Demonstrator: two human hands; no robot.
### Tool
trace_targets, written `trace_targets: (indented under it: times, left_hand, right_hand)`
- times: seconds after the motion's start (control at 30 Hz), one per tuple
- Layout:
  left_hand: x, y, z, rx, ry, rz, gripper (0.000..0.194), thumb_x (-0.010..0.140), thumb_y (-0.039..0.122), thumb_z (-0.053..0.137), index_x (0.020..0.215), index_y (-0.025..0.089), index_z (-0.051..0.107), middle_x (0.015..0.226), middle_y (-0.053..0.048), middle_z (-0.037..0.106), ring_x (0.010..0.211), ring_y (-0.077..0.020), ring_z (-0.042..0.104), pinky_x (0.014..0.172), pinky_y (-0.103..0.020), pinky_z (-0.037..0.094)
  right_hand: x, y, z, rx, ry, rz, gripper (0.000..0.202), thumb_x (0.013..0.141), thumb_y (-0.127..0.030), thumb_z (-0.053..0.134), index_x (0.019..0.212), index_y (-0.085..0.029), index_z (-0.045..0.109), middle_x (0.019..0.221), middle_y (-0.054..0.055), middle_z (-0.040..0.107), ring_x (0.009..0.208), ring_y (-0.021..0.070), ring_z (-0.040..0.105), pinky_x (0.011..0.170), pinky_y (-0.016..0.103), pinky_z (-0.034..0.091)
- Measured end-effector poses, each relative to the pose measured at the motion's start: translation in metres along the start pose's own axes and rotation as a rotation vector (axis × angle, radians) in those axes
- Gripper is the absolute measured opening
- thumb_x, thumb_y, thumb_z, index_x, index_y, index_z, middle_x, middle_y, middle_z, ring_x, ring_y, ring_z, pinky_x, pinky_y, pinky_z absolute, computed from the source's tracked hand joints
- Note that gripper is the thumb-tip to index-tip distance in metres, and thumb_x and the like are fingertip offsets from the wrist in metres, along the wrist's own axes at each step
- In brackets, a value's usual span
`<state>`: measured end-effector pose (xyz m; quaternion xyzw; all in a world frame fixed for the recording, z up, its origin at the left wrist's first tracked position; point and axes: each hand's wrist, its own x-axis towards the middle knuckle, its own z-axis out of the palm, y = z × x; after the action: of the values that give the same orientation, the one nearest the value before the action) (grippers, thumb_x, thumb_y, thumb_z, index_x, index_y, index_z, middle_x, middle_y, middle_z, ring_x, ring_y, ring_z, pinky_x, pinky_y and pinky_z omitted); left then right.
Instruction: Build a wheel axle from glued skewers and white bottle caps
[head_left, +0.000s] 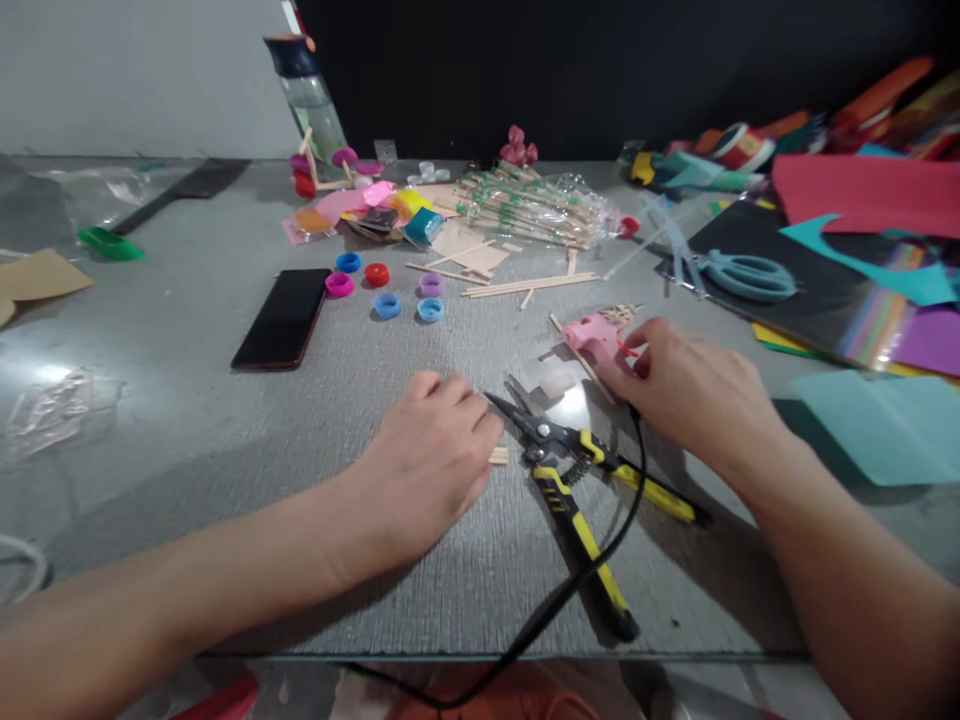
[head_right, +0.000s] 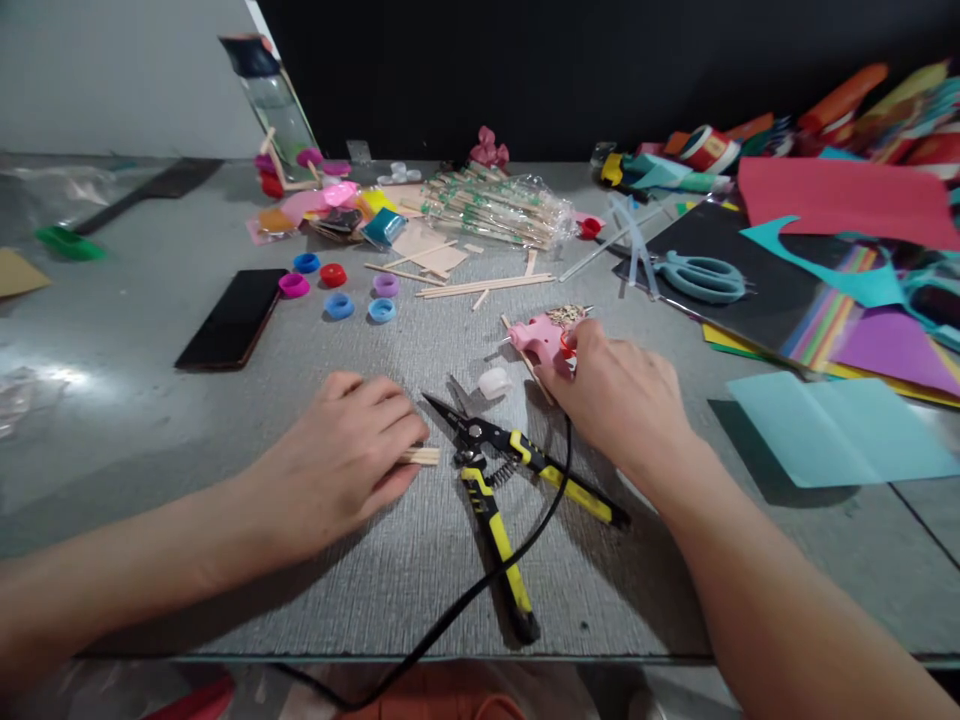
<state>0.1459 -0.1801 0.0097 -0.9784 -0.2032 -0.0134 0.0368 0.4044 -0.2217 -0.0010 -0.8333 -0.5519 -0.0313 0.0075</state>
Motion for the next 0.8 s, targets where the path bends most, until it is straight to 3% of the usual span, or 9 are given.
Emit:
trace_targets:
  times: [0.27,0.5,0.57,0.67,0.73,0.8]
  left_hand:
    - [0.001,-0.002,0.004,-0.018,0.007,0.0,0.011,0.089,0.027,0.065,0.084,0.018,0.062,0.088,-0.006,0.067,0.09,-0.0277,0.057,0.076,-0.041,0.029]
    - [-0.007,-0.009,0.004,-0.091,0.045,-0.023,0.01,0.092,0.026,0.06,0.088,0.018,0.063,0.091,-0.005,0.067,0.094,-0.0272,0.058,0.08,-0.043,0.031]
    - [-0.009,-0.011,0.002,-0.1,0.042,-0.043,0.012,0.093,0.029,0.061,0.091,0.017,0.065,0.093,-0.006,0.068,0.095,-0.0279,0.059,0.081,-0.043,0.031]
    - [-0.008,-0.015,-0.004,-0.117,0.089,-0.056,0.022,0.097,0.036,0.059,0.102,0.017,0.067,0.102,-0.008,0.07,0.101,-0.0292,0.059,0.084,-0.044,0.033]
    - [-0.004,-0.021,-0.011,-0.137,0.152,-0.045,0.025,0.099,0.034,0.055,0.113,0.017,0.066,0.11,-0.008,0.071,0.105,-0.0294,0.059,0.087,-0.044,0.034]
    - [0.008,-0.027,-0.017,-0.166,0.182,-0.02,0.027,0.1,0.028,0.053,0.122,0.018,0.064,0.117,-0.008,0.07,0.11,-0.0293,0.058,0.091,-0.044,0.034]
  right_hand:
    - [-0.003,-0.001,-0.002,-0.1,-0.039,-0.037,0.049,0.097,-0.058,0.039,0.083,-0.02,0.065,0.077,0.017,0.071,0.067,0.0312,0.066,0.056,0.036,0.027]
    - [-0.005,0.005,-0.013,-0.041,0.159,0.034,0.03,0.094,-0.047,0.05,0.081,-0.022,0.06,0.068,0.009,0.065,0.062,0.0247,0.057,0.057,0.035,0.026]
    - [-0.007,0.007,-0.018,0.084,0.304,0.044,0.028,0.093,-0.047,0.055,0.082,-0.022,0.061,0.067,0.005,0.062,0.06,0.0207,0.054,0.057,0.034,0.03]
    - [-0.009,0.008,-0.021,0.453,0.552,-0.061,0.021,0.089,-0.04,0.063,0.082,-0.021,0.064,0.087,0.006,0.066,0.068,0.0165,0.059,0.059,0.031,0.041]
    - [-0.011,0.005,-0.022,0.756,0.589,-0.106,0.019,0.09,-0.034,0.062,0.077,-0.02,0.063,0.096,0.007,0.069,0.08,0.0175,0.066,0.067,0.031,0.048]
    - [-0.011,0.001,-0.022,1.105,0.52,-0.094,0.016,0.09,-0.028,0.059,0.076,-0.021,0.063,0.094,0.006,0.072,0.086,0.0204,0.071,0.074,0.035,0.054]
